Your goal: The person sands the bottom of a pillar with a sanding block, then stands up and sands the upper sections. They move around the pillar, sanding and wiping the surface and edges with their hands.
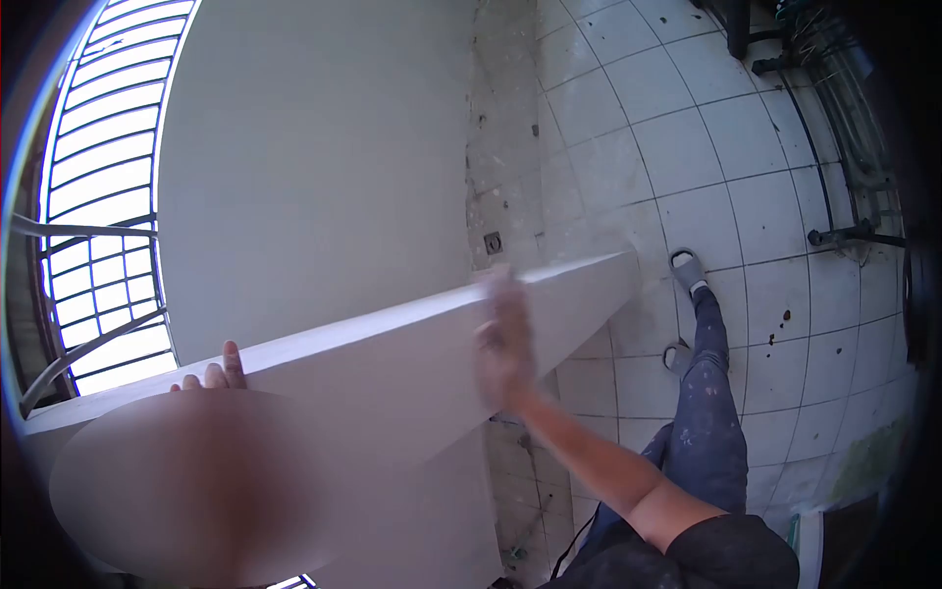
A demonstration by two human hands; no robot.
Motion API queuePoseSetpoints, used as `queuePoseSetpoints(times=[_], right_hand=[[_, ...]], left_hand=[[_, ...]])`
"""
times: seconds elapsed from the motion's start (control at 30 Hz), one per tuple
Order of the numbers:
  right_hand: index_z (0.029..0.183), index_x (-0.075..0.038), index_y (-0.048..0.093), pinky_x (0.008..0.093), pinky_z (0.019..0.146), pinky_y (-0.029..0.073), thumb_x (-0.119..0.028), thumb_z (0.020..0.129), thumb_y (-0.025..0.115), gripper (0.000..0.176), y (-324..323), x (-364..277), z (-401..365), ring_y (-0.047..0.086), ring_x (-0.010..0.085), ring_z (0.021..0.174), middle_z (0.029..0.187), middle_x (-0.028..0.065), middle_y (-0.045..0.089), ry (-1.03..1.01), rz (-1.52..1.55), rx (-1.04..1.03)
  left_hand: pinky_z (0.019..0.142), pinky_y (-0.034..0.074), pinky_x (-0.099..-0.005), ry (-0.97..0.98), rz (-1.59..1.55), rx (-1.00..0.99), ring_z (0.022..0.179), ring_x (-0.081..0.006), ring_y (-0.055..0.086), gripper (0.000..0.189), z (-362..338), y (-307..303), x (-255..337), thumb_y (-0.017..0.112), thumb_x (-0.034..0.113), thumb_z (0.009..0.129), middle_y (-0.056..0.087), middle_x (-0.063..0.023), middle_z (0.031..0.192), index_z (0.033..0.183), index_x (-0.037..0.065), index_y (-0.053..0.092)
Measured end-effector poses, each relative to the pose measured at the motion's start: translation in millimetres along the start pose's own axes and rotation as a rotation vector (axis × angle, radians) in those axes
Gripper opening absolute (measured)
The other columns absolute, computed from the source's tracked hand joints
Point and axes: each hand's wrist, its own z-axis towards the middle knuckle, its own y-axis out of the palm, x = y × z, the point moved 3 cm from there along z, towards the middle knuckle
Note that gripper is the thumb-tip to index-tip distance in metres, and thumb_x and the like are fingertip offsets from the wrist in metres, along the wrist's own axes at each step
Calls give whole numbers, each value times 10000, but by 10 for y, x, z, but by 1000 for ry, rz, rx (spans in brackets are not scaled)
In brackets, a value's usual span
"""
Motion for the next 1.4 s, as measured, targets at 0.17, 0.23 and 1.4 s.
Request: queuePoseSetpoints(times=[0.17,0.23,1.4], right_hand=[[1564,-233,302,566,1210,159,-255,980,503,617,-275,-1203,-50,170,379,1508,1637,119,209,-370,104,-379],[1578,-211,241,546,1212,185,-250,1005,475,621,-279,-639,-112,191,368,1505,1650,115,157,-309,171,-330],[1541,-137,346,476,1224,210,-45,901,507,667,-180,-1526,59,187,300,1517,1614,81,295,-575,344,-399]], left_hand=[[1187,290,-519,-14,48,-35,1359,-410,427,542,-10,6,0,299,299,1036,500,-199,1430,1522,66,355],[1188,285,-523,-32,82,-64,1370,-406,412,542,0,-9,36,258,310,1044,493,-197,1438,1526,78,354],[1125,305,-541,138,-115,-97,1262,-458,432,1037,1,-47,-154,3,740,911,471,-283,1289,1367,-85,437]])
